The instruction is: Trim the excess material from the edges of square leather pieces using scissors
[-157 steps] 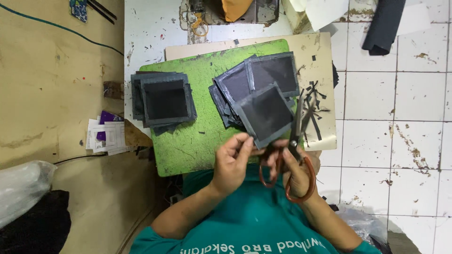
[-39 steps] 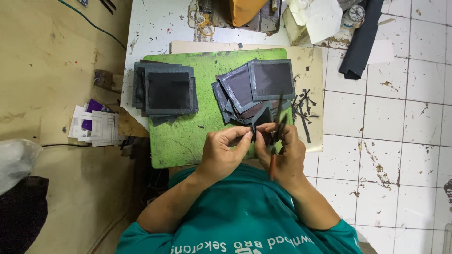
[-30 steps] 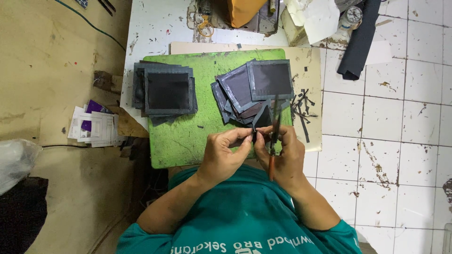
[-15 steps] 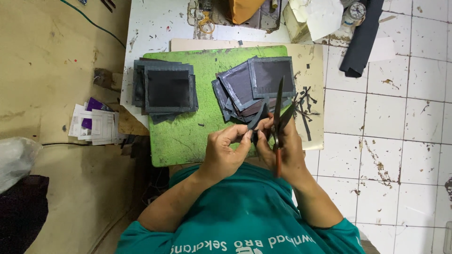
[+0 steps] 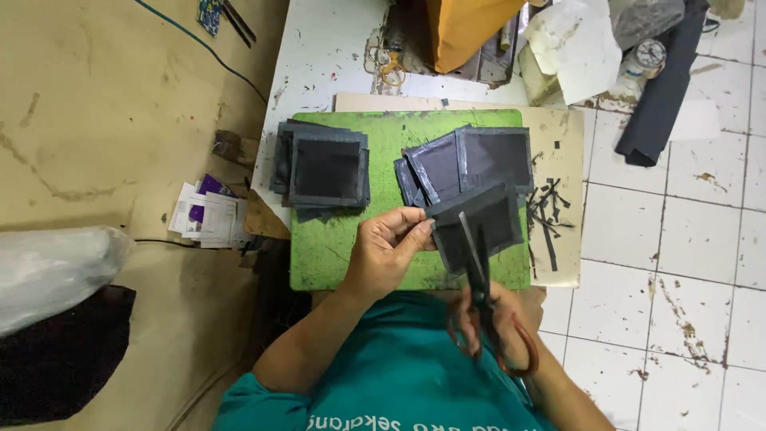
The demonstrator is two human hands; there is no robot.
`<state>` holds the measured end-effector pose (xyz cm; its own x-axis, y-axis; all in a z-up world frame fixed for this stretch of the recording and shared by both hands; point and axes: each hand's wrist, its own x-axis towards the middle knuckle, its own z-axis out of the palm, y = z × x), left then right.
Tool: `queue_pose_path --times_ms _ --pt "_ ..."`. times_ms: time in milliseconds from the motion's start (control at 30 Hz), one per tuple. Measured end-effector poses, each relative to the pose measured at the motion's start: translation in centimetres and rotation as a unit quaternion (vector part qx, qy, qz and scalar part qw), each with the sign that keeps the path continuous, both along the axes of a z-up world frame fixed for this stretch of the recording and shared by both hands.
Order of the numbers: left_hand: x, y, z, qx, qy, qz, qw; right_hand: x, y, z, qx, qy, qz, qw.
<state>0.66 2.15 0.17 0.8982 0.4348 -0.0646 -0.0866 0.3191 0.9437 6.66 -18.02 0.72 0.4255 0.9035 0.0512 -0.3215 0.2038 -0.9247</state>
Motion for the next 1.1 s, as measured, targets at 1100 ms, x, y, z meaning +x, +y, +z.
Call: queue_pose_path --times_ms 1100 --pt "-0.5 -1.0 1.5 0.005 -0.003 -0.075 0.997 -1.3 -1.5 -4.7 -0.051 0.085 -0.017 0.995"
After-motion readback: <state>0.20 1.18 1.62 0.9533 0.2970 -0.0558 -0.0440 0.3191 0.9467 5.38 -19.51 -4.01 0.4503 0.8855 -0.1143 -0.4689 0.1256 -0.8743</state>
